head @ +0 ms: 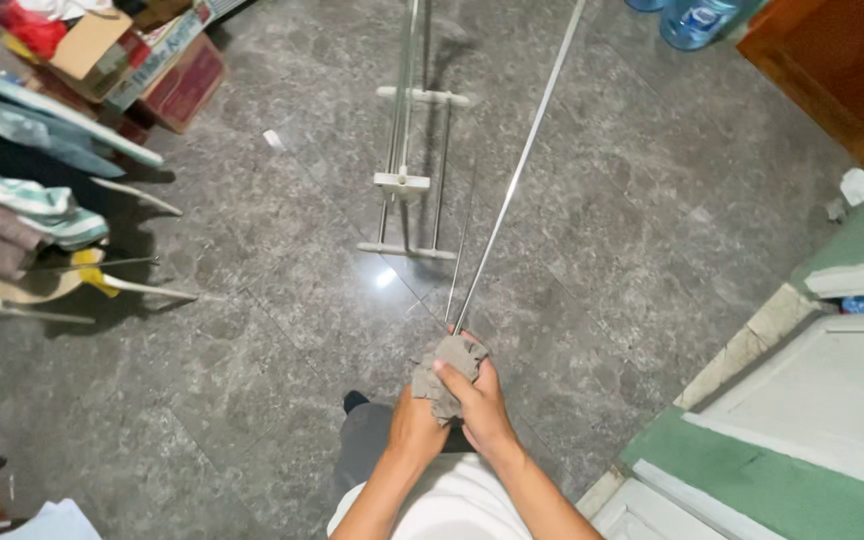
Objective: The person assembles a metal drying rack by inserting rods into white plastic connectors and tightening them with a screwdriver. They then wipe the metal rods and plastic parts with a cloth. The rack remains on the floor at the end of the clip.
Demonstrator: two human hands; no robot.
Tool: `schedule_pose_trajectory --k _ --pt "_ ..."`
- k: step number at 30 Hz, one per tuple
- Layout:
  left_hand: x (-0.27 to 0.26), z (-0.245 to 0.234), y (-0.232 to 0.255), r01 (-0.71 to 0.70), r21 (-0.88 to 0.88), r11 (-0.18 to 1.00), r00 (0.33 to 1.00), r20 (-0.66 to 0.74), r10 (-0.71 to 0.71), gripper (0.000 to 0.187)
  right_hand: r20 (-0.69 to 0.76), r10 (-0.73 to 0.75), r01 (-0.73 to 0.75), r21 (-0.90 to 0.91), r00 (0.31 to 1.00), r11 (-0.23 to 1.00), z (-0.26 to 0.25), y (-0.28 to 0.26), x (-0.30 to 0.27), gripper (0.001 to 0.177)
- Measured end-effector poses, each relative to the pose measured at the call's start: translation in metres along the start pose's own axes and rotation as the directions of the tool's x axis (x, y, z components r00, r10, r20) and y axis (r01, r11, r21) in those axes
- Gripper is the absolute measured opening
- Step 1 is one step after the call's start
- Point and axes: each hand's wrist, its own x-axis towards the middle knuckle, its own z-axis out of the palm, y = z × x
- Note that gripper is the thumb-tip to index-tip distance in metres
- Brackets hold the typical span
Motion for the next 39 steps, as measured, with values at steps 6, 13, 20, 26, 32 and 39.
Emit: schedule_pose_trajectory --k 6,13,20,26,32,39 --pt "-0.022 -0.067 0.02 0.462 0.029 0.886 0.884 0.068 -0.463 0.022 -0.071 0.069 -0.041 0.342 0.995 0.939 -0.001 -0.036 0.03 0.044" --pt "-0.056 -0.122 0.025 0.368 0.028 0.93 0.93 0.004 -0.368 0.024 0.178 0.043 -0.101 0.332 0.983 0.938 0.095 -0.015 -0.033 0.041" --pt "-0.089 -0.162 0.02 0.414 0.03 0.91 0.901 0.129 -0.414 0.026 -0.062 -0.177 0.188 0.329 0.982 0.926 0.137 0.004 -0.003 0.014" --pt "-0.125 -0.185 0.024 0.452 -0.029 0.892 0.879 0.187 -0.439 0.029 -0.122 -0.225 0.254 0.338 0.967 0.906 0.095 -0.089 0.076 0.031" --pt "-0.077 -0.188 -0.011 0.318 0.045 0.947 0.947 0.021 -0.319 0.033 0.048 -0.451 0.453 -0.12 0.891 0.883 0.202 0.013 -0.047 0.04" --pt "-0.184 -0.225 -0.052 0.437 0.088 0.895 0.885 0.135 -0.446 0.03 -0.138 -0.447 0.468 0.25 0.884 0.848 0.11 -0.144 0.075 0.035"
